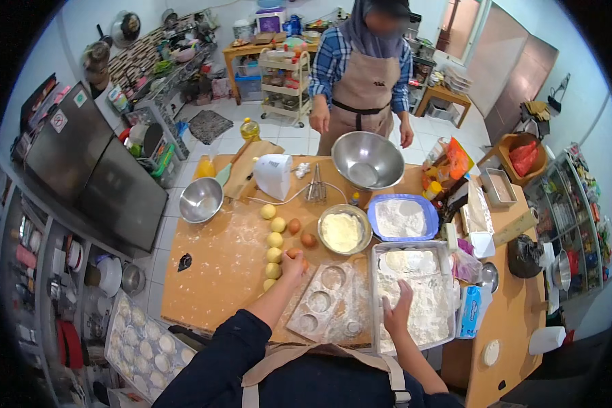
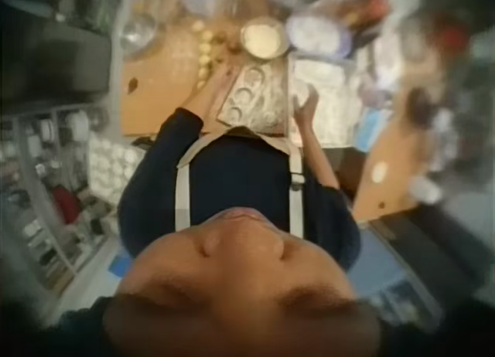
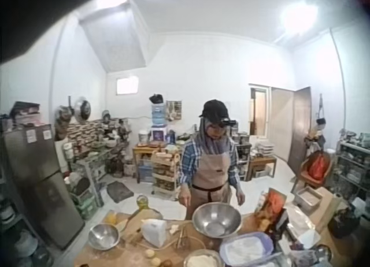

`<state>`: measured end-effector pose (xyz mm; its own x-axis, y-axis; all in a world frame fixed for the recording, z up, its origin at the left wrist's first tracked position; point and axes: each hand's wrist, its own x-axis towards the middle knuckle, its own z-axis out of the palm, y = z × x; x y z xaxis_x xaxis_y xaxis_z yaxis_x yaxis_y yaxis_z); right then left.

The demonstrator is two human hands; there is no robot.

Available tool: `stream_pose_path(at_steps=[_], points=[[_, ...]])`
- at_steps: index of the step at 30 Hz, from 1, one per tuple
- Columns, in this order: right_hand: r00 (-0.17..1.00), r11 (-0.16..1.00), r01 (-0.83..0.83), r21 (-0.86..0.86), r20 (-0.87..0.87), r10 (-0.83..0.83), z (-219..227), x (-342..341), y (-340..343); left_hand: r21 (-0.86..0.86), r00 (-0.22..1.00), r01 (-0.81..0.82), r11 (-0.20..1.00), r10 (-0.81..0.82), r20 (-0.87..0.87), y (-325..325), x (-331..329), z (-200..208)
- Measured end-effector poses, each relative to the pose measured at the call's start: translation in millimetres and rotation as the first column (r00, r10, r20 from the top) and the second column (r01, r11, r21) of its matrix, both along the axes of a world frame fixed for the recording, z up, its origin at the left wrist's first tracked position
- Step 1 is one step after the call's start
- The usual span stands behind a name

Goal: The person prepares dough for doughnuts by shaping portions of dough into rounds, dipping them in flour, and placing them onto a large baking sheet. The person also handles eggs and a circular cutter while working at a table with other people.

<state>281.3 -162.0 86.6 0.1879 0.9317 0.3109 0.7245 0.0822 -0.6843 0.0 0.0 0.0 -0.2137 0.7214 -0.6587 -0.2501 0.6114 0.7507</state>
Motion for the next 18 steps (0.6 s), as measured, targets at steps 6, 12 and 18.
stream_pose_path(at_steps=[6,12,18], points=[[0.967,0.969,0.215,-0.118,-0.116,-0.228,5.8,46.5,-57.9,0.063,0.943,-0.062,0.996,0.080,-0.322,23.2,36.7,-4.3],[0.976,0.985,0.129,-0.114,-0.160,-0.146,7.5,46.6,-50.2,0.016,0.783,0.001,1.000,0.009,-0.622,40.5,40.2,-30.0],[0.984,0.993,0.071,-0.092,-0.158,-0.085,21.1,47.0,-43.2,-0.158,0.693,0.084,0.984,-0.172,-0.700,43.8,38.5,-9.8]])
